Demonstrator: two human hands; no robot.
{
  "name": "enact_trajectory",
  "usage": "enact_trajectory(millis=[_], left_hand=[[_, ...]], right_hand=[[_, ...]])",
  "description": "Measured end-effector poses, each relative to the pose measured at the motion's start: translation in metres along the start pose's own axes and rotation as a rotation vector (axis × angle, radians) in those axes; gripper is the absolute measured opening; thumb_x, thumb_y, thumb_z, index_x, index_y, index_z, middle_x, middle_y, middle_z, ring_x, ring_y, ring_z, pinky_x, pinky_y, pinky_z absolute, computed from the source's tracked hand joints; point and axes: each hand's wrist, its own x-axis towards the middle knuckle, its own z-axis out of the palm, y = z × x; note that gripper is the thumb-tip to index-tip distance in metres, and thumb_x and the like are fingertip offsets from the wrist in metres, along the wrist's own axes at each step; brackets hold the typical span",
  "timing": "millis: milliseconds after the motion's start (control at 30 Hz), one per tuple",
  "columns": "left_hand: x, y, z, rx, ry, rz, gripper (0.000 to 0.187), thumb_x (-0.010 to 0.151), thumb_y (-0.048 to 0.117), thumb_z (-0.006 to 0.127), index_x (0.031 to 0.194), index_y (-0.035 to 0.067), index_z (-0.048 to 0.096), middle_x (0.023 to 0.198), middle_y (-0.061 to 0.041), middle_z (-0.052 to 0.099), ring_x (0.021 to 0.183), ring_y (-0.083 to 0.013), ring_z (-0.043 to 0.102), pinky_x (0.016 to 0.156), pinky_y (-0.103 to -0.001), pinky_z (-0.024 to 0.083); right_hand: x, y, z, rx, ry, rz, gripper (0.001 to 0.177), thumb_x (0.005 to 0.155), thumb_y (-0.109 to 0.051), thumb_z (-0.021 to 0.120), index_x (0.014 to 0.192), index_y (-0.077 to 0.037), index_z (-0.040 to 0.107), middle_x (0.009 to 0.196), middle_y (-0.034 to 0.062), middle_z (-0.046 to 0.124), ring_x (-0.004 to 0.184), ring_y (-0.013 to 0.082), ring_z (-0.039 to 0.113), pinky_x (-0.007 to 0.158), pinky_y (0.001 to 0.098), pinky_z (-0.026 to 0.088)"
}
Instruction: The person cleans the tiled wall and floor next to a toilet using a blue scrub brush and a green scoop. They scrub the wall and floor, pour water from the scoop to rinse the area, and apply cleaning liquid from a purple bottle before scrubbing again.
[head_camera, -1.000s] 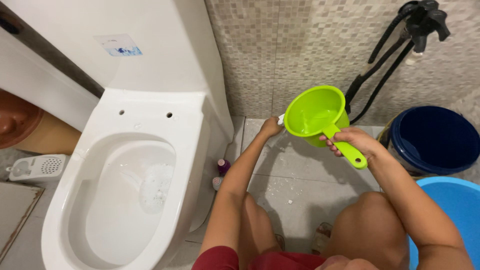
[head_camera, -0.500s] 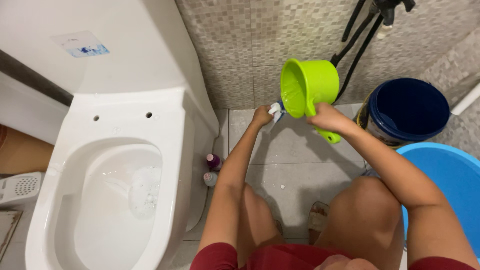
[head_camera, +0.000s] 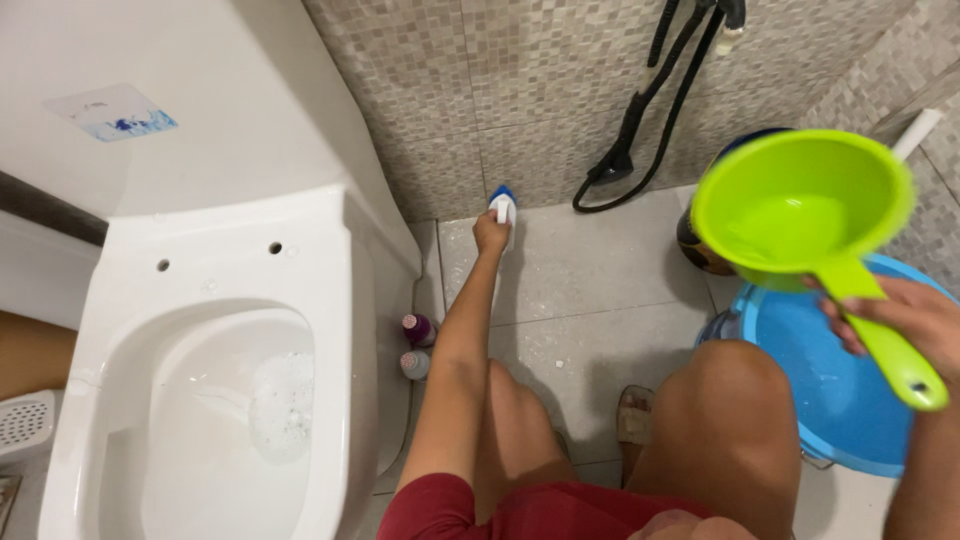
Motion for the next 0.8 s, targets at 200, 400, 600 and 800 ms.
enact_trajectory(millis=[200, 400, 600, 800], left_hand=[[-0.009, -0.015, -0.014, 0.061, -0.108, -0.346, 0.036, 0.074, 0.029, 0.087, 0.096, 0.003, 0.078, 0.105, -0.019, 0.075, 0.101, -0.0351, 0.072, 0.088, -0.043, 0.057], [-0.012, -0.022, -0.020, -0.011, -0.102, -0.444, 0.041, 0.070, 0.025, 0.092, 0.101, 0.002, 0.078, 0.105, -0.019, 0.075, 0.102, -0.0336, 0.072, 0.089, -0.041, 0.057], [-0.014, -0.012, -0.005, -0.322, -0.200, -0.660, 0.032, 0.078, 0.017, 0.086, 0.097, -0.005, 0.072, 0.090, -0.022, 0.074, 0.071, -0.0327, 0.074, 0.055, -0.048, 0.062], [-0.021, 0.005, 0.024, -0.718, -0.168, -0.735, 0.023, 0.087, 0.011, 0.077, 0.092, -0.009, 0.067, 0.081, -0.022, 0.071, 0.061, -0.0322, 0.072, 0.050, -0.048, 0.064]], right_hand=[[-0.012, 0.117, -0.077, -0.020, 0.307, 0.107, 0.040, 0.104, -0.015, 0.050, 0.137, 0.007, 0.049, 0.101, 0.0141, 0.059, 0.073, 0.0233, 0.057, 0.058, 0.0434, 0.050], [0.031, 0.125, -0.019, 0.635, 0.407, -0.194, 0.037, 0.110, -0.027, 0.056, 0.143, -0.011, 0.054, 0.135, 0.0061, 0.067, 0.116, 0.0232, 0.071, 0.088, 0.0434, 0.062], [0.126, 0.077, 0.117, 0.290, 0.054, -0.160, 0.038, 0.105, -0.026, 0.065, 0.132, 0.000, 0.062, 0.109, 0.0096, 0.067, 0.087, 0.0199, 0.066, 0.075, 0.0363, 0.059], [0.252, 0.086, 0.313, -0.791, -0.146, -0.516, 0.072, 0.068, -0.030, 0.093, 0.128, 0.001, 0.065, 0.101, 0.0193, 0.069, 0.089, 0.0322, 0.069, 0.078, 0.0398, 0.056]])
